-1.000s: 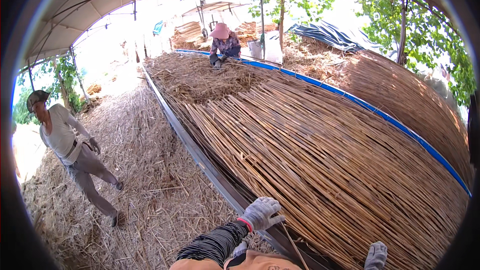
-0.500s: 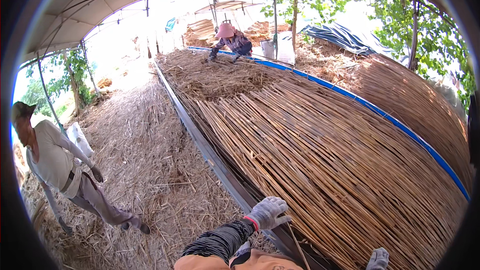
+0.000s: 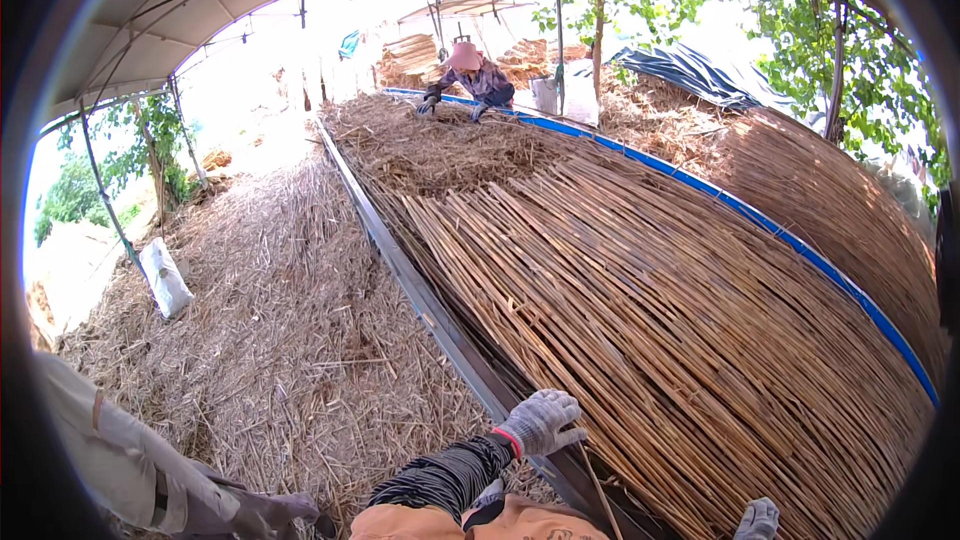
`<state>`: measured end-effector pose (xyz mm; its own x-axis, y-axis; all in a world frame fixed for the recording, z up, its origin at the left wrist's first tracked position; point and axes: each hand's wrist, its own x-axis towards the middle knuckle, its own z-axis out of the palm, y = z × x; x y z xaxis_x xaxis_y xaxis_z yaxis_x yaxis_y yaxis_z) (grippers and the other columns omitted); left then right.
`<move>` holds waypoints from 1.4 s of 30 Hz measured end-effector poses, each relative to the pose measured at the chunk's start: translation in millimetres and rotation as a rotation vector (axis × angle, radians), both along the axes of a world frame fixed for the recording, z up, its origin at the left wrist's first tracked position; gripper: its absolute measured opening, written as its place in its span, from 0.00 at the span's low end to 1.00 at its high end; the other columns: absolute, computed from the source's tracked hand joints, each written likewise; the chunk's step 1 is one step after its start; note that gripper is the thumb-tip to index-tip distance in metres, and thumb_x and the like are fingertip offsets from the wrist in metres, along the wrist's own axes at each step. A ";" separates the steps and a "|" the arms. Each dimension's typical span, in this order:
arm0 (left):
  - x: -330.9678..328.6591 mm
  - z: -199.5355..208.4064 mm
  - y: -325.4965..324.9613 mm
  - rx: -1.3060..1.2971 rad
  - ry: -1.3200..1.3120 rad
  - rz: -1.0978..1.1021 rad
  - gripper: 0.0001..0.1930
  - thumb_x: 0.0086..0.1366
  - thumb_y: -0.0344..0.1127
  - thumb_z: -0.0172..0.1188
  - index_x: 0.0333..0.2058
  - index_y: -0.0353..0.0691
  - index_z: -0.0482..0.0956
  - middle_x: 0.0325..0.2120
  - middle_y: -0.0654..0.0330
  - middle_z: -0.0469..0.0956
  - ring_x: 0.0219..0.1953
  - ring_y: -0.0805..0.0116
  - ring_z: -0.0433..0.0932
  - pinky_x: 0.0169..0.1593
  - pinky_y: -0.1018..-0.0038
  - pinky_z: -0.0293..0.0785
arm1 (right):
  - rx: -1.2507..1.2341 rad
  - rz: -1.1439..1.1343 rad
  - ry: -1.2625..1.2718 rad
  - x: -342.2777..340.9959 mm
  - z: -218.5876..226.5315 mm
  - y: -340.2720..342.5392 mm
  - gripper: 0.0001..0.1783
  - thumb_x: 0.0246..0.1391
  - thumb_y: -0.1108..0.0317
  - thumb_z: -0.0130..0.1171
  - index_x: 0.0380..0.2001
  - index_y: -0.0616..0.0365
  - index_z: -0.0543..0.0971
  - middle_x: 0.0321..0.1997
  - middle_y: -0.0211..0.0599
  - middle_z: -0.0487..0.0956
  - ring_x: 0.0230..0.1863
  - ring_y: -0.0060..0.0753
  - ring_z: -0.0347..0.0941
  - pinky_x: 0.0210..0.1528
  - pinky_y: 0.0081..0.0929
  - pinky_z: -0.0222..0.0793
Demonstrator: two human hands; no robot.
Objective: Feeding stalks into a large mechanical weaving machine to create mats.
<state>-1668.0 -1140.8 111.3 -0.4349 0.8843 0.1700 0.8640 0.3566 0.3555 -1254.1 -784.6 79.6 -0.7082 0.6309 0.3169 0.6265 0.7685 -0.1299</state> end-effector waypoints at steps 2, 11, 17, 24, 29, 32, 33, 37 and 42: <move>-0.3 -0.4 -0.3 0.010 0.003 -0.004 0.25 0.71 0.56 0.58 0.46 0.37 0.81 0.47 0.51 0.80 0.54 0.49 0.77 0.63 0.58 0.68 | -0.006 0.000 0.009 -2.1 4.0 -3.1 0.14 0.68 0.60 0.55 0.44 0.56 0.84 0.51 0.46 0.83 0.55 0.50 0.77 0.61 0.43 0.73; -2.2 -5.0 -0.5 0.028 0.027 -0.014 0.25 0.70 0.56 0.58 0.47 0.37 0.81 0.47 0.52 0.81 0.54 0.49 0.77 0.63 0.58 0.69 | -0.030 -0.005 -0.003 0.9 0.6 0.2 0.16 0.69 0.59 0.54 0.47 0.57 0.84 0.53 0.47 0.83 0.57 0.50 0.76 0.63 0.43 0.70; -1.3 -6.9 -1.1 0.073 0.020 -0.017 0.22 0.70 0.54 0.58 0.43 0.38 0.81 0.45 0.52 0.80 0.53 0.49 0.77 0.61 0.57 0.69 | -0.052 -0.013 -0.011 -1.7 4.4 -1.1 0.16 0.69 0.59 0.54 0.46 0.57 0.84 0.53 0.47 0.83 0.58 0.50 0.76 0.64 0.43 0.70; -3.3 -9.2 0.2 0.096 0.033 -0.027 0.22 0.70 0.54 0.58 0.43 0.38 0.81 0.44 0.52 0.80 0.52 0.49 0.77 0.60 0.57 0.70 | -0.022 -0.006 0.007 -0.4 -0.8 1.3 0.16 0.69 0.59 0.55 0.46 0.57 0.85 0.52 0.46 0.84 0.57 0.50 0.77 0.63 0.43 0.71; -2.9 -9.6 -0.4 0.103 0.040 -0.023 0.22 0.70 0.54 0.58 0.42 0.37 0.81 0.44 0.52 0.80 0.52 0.49 0.77 0.60 0.57 0.70 | -0.018 -0.013 -0.003 -2.3 -0.2 1.3 0.15 0.69 0.59 0.55 0.45 0.57 0.85 0.51 0.46 0.84 0.57 0.50 0.77 0.62 0.43 0.72; -2.9 -10.0 -0.4 0.099 0.033 -0.021 0.22 0.71 0.54 0.58 0.42 0.37 0.81 0.44 0.52 0.80 0.52 0.49 0.77 0.60 0.57 0.70 | 0.000 0.008 0.010 -1.2 -2.4 3.1 0.14 0.68 0.59 0.55 0.45 0.56 0.85 0.51 0.46 0.84 0.57 0.50 0.77 0.62 0.43 0.72; -3.2 -9.6 -0.1 0.096 0.029 -0.021 0.22 0.71 0.54 0.58 0.42 0.37 0.81 0.45 0.52 0.80 0.52 0.49 0.77 0.60 0.57 0.70 | 0.000 0.010 0.012 -1.3 -2.6 3.2 0.14 0.68 0.59 0.55 0.45 0.56 0.85 0.51 0.46 0.84 0.57 0.50 0.77 0.62 0.43 0.72; -2.7 -5.3 0.5 0.007 0.017 -0.013 0.25 0.71 0.56 0.58 0.47 0.37 0.81 0.46 0.51 0.80 0.54 0.49 0.77 0.64 0.58 0.69 | 0.002 0.002 0.000 0.8 -5.2 4.3 0.14 0.68 0.60 0.56 0.45 0.56 0.84 0.52 0.46 0.83 0.56 0.50 0.77 0.62 0.43 0.72; -0.9 -1.7 -2.1 0.021 0.015 -0.012 0.25 0.71 0.57 0.58 0.46 0.37 0.81 0.46 0.51 0.80 0.54 0.49 0.77 0.63 0.58 0.69 | -0.007 -0.004 0.008 0.6 -2.5 0.2 0.14 0.68 0.60 0.56 0.45 0.56 0.84 0.51 0.46 0.83 0.56 0.50 0.77 0.62 0.43 0.72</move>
<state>-1668.9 -1142.8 109.6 -0.4211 0.8858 0.1949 0.8738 0.3386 0.3491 -1253.5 -784.5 77.1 -0.7028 0.6362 0.3184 0.6289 0.7648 -0.1401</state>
